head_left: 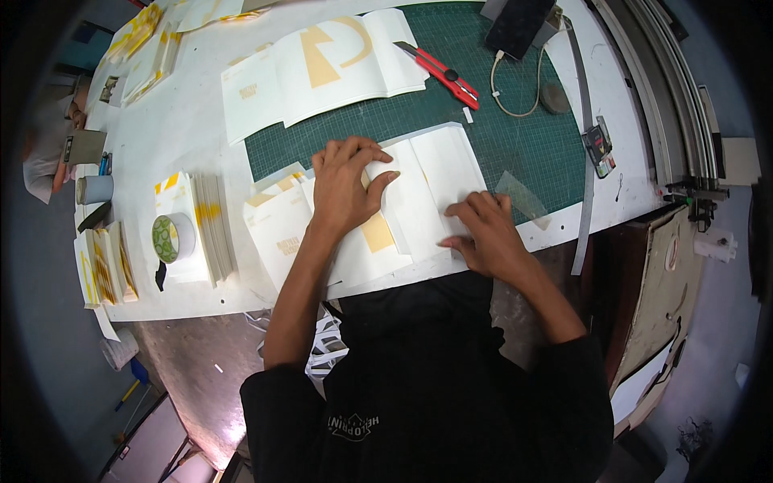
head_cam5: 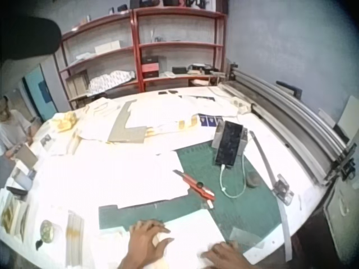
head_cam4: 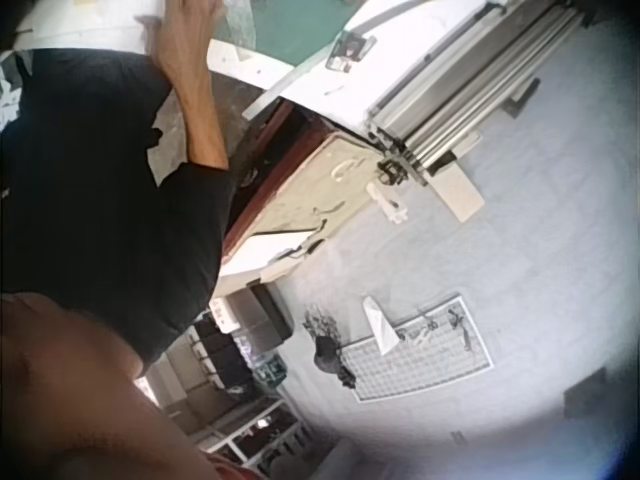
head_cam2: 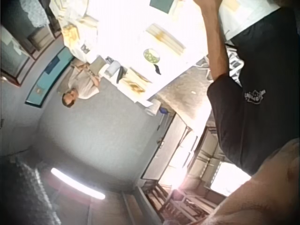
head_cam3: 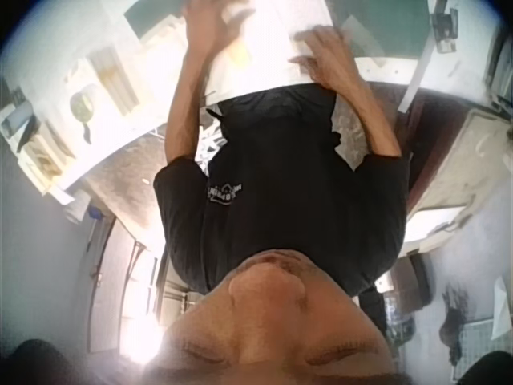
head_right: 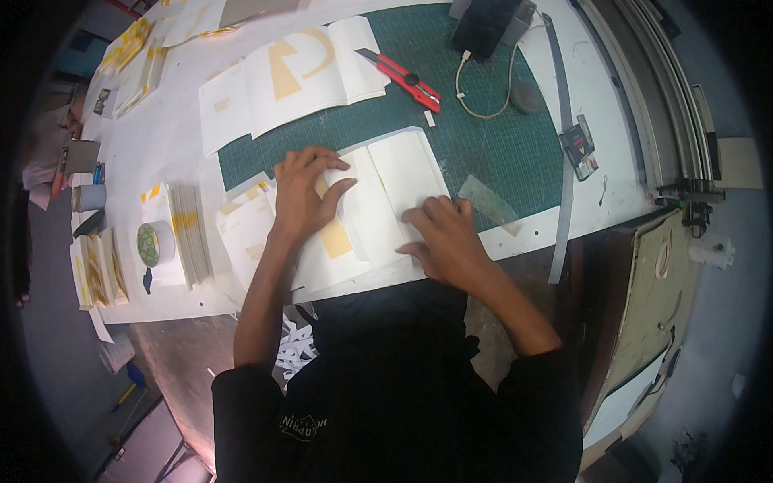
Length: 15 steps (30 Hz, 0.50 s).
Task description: The person assembles paper products by folding white sheets with yellow printed designs. They use a red utility knife to trim edges and a clear plastic scraper to smooth the folds on a green cutting mat. The person handles the sheets one at a time, stacking the finished items.
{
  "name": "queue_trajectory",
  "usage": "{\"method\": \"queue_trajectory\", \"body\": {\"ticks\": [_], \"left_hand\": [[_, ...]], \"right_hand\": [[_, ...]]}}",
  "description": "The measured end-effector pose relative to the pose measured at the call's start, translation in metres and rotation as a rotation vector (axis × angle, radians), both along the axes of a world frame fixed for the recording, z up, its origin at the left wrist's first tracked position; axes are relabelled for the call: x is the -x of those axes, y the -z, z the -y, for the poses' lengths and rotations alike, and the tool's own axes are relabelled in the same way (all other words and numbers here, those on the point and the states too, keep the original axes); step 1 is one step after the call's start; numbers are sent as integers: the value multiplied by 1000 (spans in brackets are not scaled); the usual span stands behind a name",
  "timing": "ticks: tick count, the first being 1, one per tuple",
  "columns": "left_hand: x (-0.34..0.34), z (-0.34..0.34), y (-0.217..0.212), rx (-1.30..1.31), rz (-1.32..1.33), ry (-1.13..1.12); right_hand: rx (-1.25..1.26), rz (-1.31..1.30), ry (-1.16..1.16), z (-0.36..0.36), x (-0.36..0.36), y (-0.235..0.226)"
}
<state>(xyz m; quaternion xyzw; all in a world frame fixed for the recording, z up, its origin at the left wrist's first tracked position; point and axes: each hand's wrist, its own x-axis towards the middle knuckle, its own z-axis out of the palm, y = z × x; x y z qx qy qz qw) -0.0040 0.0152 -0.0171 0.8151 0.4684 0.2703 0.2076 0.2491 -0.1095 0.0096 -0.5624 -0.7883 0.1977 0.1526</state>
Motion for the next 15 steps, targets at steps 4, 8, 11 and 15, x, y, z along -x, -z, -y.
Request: {"method": "queue_trajectory", "body": {"ticks": [4,8,11,15], "left_hand": [[1,-1,1,2,-1,3],[3,-2,3,21,5,7],[1,-3,0,50,13,19],[2,-3,1,40,8,18]], "right_hand": [[77,-55,33,16,-5,-12],[103,-539,195,17,-38,3],[-276,91,475,8,-76,18],[-145,77,583,7,-91,19]]}}
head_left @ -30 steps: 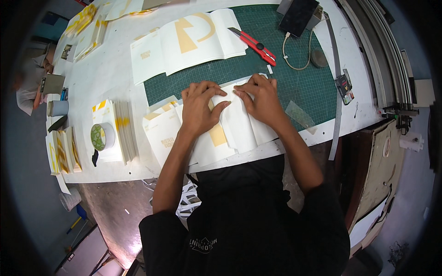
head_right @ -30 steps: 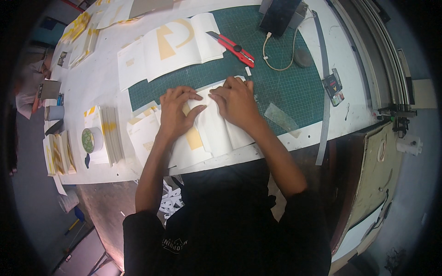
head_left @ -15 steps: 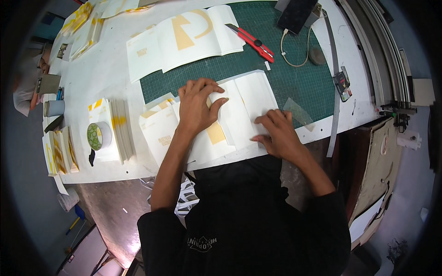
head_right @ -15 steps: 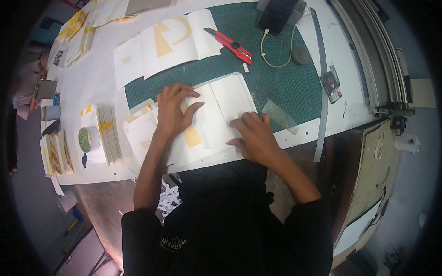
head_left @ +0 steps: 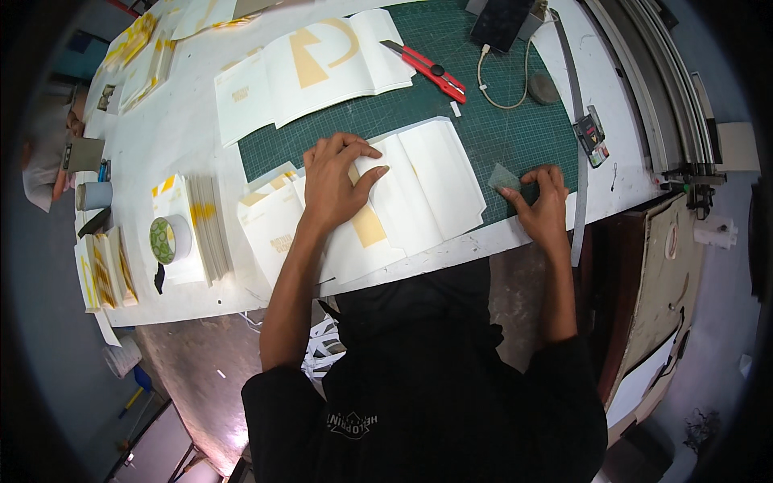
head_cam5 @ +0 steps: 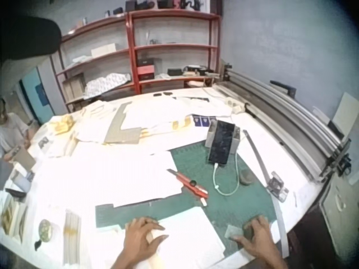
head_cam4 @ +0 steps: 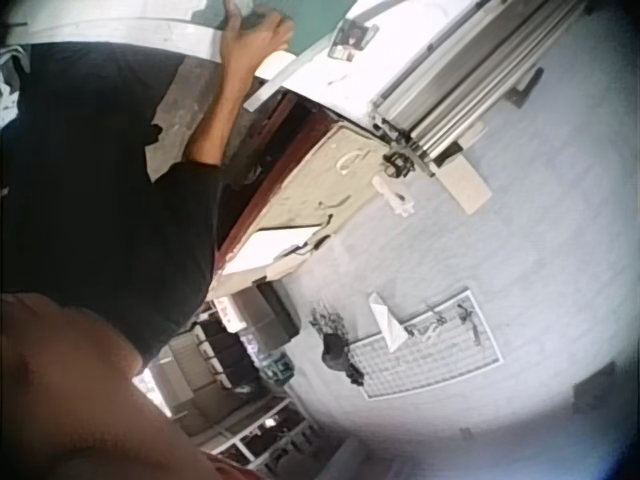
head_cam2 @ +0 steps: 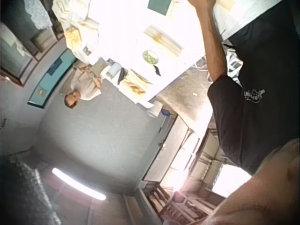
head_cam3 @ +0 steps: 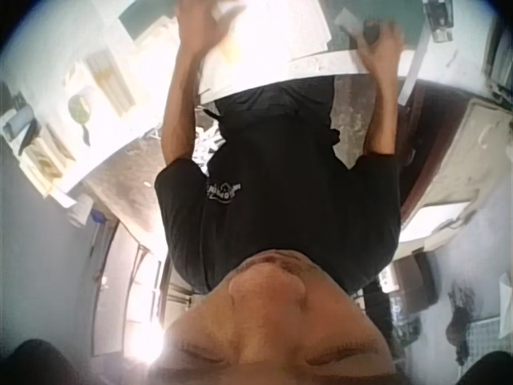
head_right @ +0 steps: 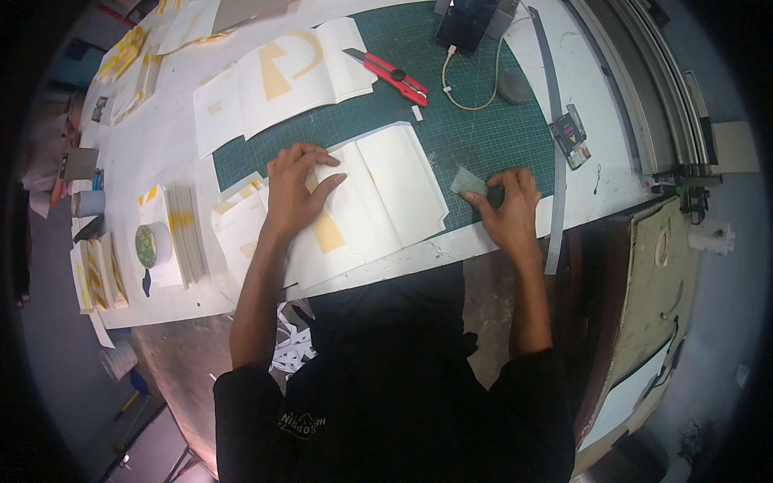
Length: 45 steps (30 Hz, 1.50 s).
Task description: The person assembles paper products by folding white sheets with yellow printed designs. They use a red utility knife to trim edges and a clear plastic scraper to smooth the folds on a green cutting mat. The person handles the sheets one at a time, stacking the finished items.
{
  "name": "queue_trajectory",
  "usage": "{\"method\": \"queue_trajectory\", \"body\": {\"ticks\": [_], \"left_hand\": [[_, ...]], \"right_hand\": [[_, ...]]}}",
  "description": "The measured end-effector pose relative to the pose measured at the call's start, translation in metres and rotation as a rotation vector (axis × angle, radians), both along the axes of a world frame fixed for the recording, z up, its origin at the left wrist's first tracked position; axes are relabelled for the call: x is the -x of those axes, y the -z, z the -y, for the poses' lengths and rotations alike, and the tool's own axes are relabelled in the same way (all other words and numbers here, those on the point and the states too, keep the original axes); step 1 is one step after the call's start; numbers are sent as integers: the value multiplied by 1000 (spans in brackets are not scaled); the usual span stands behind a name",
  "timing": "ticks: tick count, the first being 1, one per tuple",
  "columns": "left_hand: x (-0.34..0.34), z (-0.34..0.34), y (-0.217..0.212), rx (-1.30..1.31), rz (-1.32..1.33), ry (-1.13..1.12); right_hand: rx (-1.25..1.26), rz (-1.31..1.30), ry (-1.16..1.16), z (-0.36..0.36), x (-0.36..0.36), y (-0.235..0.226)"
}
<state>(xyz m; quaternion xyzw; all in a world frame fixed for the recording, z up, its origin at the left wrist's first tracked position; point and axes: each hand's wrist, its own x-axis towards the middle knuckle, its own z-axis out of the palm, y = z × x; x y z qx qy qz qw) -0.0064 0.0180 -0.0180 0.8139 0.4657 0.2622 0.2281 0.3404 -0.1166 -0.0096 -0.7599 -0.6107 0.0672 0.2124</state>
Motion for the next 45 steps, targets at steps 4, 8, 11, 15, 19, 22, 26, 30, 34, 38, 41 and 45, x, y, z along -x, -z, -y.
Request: {"method": "queue_trajectory", "body": {"ticks": [4,8,11,15,19,22,26,30,34,38,41,45], "left_hand": [[1,0,0,-4,23,19],[1,2,-2,9,16,12],[1,1,-1,1,23,16],[1,1,-2,14,28,21],[0,3,-1,15,28,9],[2,3,1,7,24,11],[1,1,-1,-9,20,27],[-1,-1,0,-13,10,24],[0,1,2,-18,9,1],[-2,4,2,-8,9,-11],[-1,2,1,-42,11,10],[1,5,1,-18,-1,-4]], "right_hand": [[11,-192,22,2,0,9],[115,-210,66,-1,9,-3],[-8,-4,44,1,14,-6],[27,-267,87,1,8,-1],[-1,-508,-121,-3,37,-5],[-7,-302,-545,-22,70,-17],[-106,-78,-679,-78,98,-10],[-297,49,-668,-154,101,0],[-372,126,-883,-142,94,-9],[-236,77,-899,-44,73,2],[-180,11,-903,19,63,-1],[-97,-18,-738,29,18,-5]]}}
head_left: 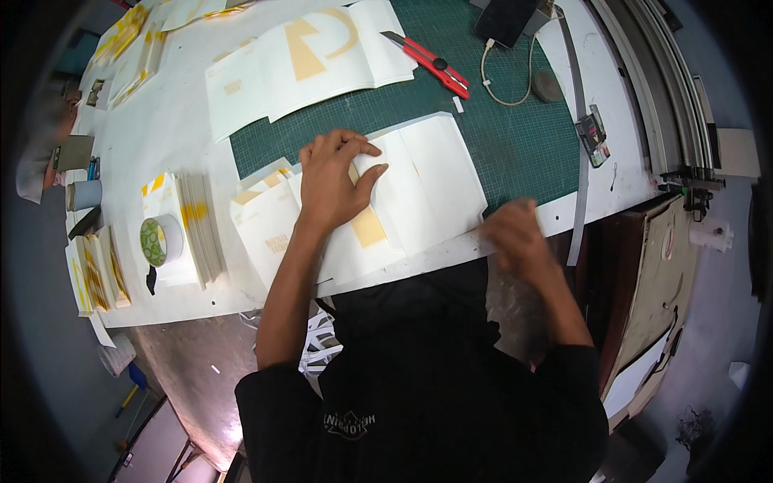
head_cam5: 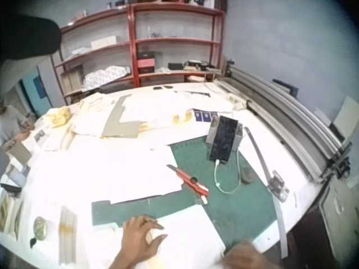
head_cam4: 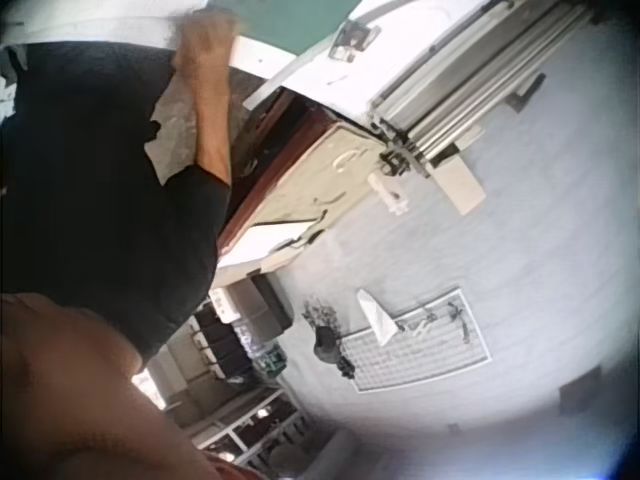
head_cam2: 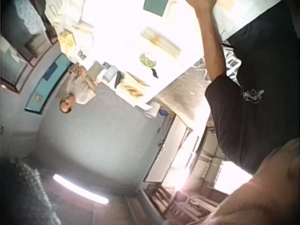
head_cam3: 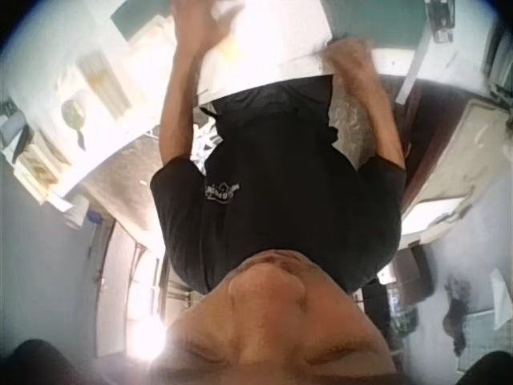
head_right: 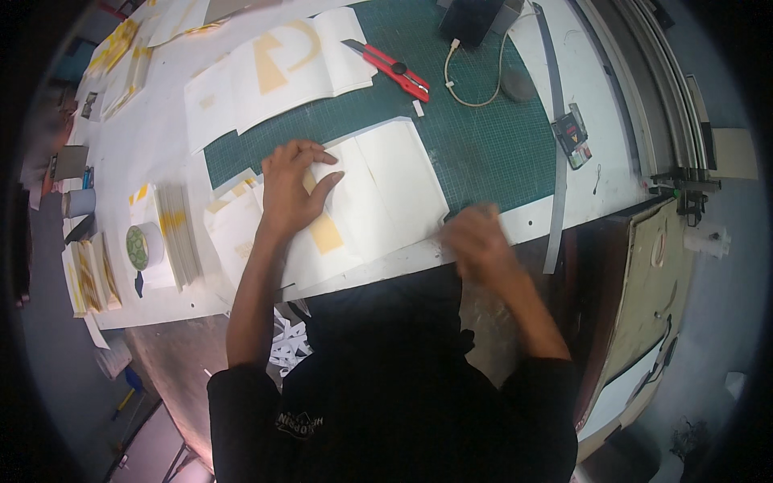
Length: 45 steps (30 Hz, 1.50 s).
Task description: The person assembles paper products by folding white sheets with yellow printed designs. They use a red utility knife to trim edges and a clear plastic scraper to smooth the folds on a green cutting mat. The person handles the sheets one at a time, stacking the finished items.
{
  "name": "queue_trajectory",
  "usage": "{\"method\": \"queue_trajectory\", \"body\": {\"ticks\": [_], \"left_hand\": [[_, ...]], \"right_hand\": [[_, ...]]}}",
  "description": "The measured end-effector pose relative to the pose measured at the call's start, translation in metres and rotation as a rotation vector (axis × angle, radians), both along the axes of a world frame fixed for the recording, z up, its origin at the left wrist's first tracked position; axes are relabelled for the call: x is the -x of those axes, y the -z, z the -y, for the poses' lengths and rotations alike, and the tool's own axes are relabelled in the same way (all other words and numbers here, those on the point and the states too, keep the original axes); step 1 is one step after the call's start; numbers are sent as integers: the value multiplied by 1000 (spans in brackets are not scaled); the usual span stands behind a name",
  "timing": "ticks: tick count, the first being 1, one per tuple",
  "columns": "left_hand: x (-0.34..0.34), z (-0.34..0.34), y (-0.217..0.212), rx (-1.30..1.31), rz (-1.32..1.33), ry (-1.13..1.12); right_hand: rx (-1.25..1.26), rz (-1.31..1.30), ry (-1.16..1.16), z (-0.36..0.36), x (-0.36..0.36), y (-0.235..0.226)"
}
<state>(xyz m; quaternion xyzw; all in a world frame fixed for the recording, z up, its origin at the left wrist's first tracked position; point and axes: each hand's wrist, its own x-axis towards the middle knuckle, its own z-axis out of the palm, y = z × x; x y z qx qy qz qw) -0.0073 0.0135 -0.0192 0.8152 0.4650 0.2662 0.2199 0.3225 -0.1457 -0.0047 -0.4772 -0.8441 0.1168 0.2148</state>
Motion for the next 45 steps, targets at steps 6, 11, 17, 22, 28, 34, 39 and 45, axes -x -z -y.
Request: {"method": "queue_trajectory", "body": {"ticks": [6,11,17,22,28,34,39,45], "left_hand": [[-1,-4,-3,3,64,-3],[2,-7,-4,85,167,-13],[2,-4,-11,157,232,-57],[5,-2,4,-24,518,-99],[3,3,-2,-302,215,23],[-10,10,-3,-251,-177,341],[-13,10,-6,-219,-276,328],[-13,9,-4,-205,-307,327]], "right_hand": [[-149,53,420,-39,12,-7],[-75,-57,78,-17,103,-18],[-162,71,66,-19,139,-6],[-183,77,199,-20,130,-5],[170,-569,769,-12,97,3],[184,-574,777,-10,88,12],[214,-605,780,-11,87,8],[228,-614,783,-11,86,8]]}}
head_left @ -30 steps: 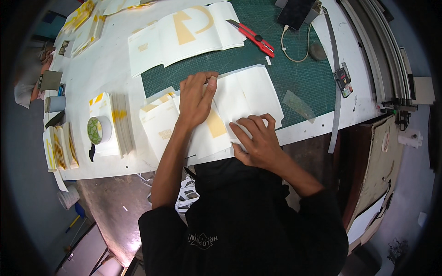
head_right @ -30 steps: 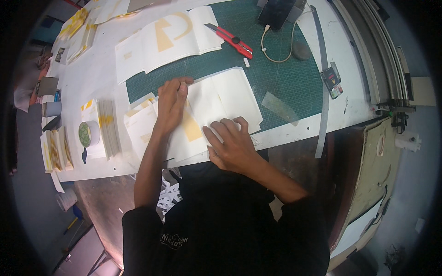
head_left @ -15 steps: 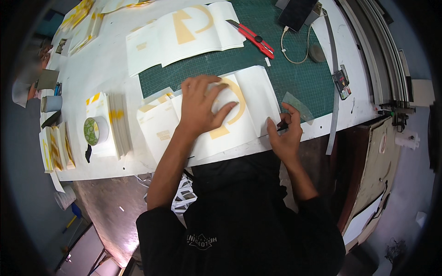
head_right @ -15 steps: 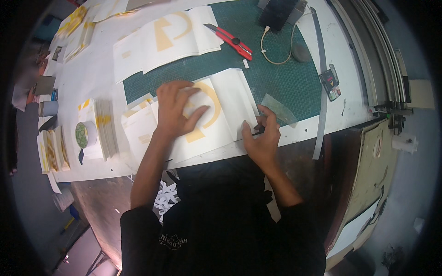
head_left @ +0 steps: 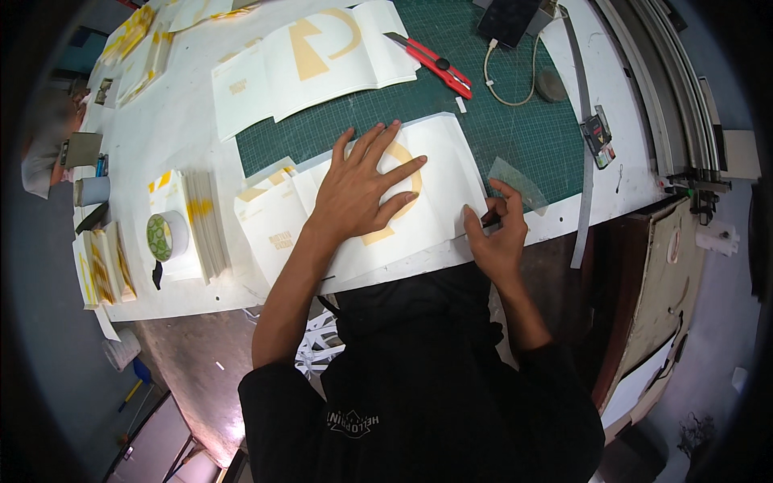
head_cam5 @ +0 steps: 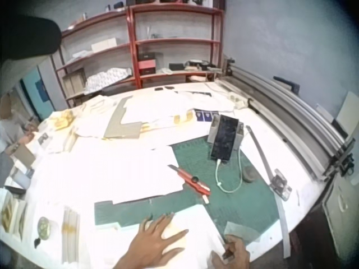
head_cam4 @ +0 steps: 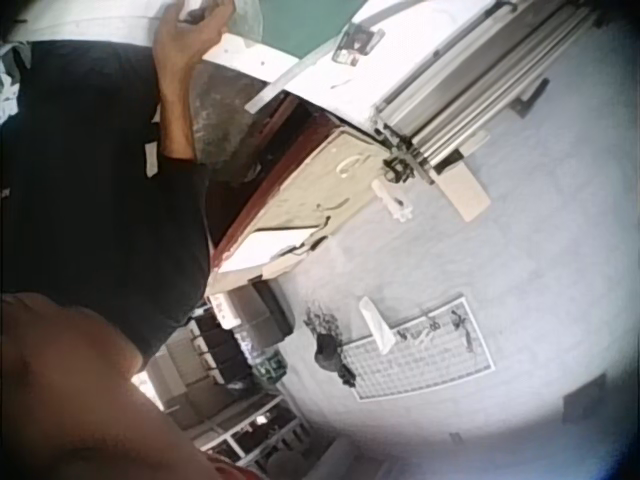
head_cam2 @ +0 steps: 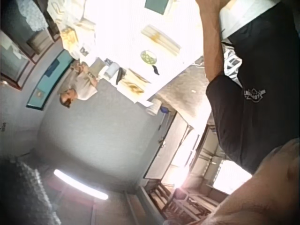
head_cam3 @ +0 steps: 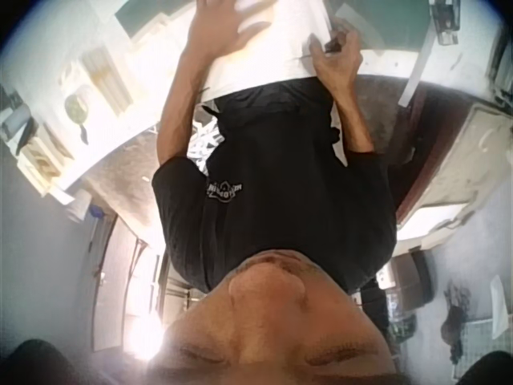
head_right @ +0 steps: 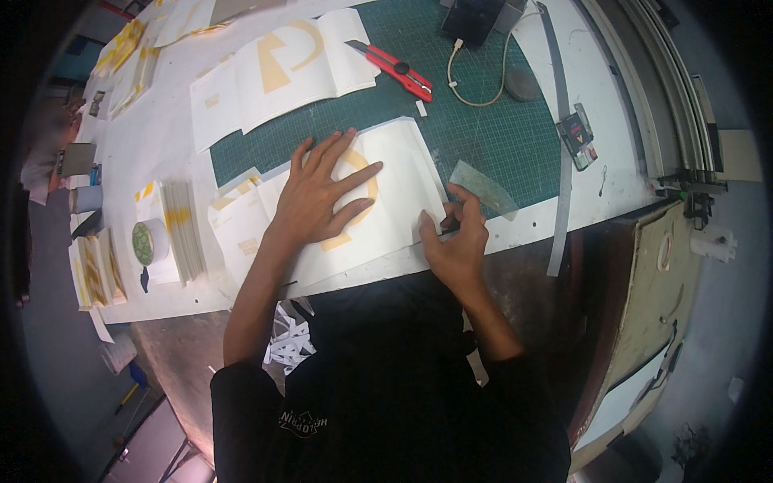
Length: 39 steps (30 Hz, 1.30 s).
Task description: The person assembles paper products by folding white sheets with yellow printed designs. They use a red utility knife to trim edges and a clear plastic scraper to smooth the folds on a green cutting mat. The person handles the sheets one at a time, stacking the finished items.
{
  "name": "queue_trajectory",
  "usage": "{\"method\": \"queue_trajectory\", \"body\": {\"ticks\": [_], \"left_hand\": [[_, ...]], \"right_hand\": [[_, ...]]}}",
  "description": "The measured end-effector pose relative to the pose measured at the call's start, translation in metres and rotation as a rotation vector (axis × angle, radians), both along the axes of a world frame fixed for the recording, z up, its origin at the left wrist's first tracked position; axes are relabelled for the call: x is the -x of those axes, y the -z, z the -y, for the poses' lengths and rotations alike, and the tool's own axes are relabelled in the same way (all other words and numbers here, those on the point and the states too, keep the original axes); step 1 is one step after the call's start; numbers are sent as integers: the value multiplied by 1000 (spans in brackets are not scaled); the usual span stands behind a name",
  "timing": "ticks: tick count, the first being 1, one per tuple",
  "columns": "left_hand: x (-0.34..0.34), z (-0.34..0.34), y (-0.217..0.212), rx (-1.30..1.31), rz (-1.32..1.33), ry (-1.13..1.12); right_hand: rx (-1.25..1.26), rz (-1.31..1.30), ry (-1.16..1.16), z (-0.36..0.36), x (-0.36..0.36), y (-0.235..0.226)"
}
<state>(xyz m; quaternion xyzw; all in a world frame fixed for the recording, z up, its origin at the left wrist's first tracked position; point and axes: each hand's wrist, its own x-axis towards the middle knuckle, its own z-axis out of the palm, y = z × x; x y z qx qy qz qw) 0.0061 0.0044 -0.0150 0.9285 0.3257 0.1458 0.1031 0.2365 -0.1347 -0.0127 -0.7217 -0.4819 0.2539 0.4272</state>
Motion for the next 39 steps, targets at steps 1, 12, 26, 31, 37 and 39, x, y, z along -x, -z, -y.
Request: {"method": "queue_trajectory", "body": {"ticks": [1,12,26,31,37,39], "left_hand": [[0,0,0,3,-3,2],[0,1,-1,-6,12,-4],[12,-4,-7,5,420,-156],[51,-16,-41,220,641,-381],[101,-64,-67,100,575,-564],[95,-86,-89,-332,415,-632]], "right_hand": [[-7,4,-3,0,0,0],[-5,4,23,0,1,3],[-248,409,-449,-30,26,-62],[-516,112,-184,-65,21,-95],[-486,-203,-34,-170,14,-89],[-491,-247,65,-205,20,-68]]}}
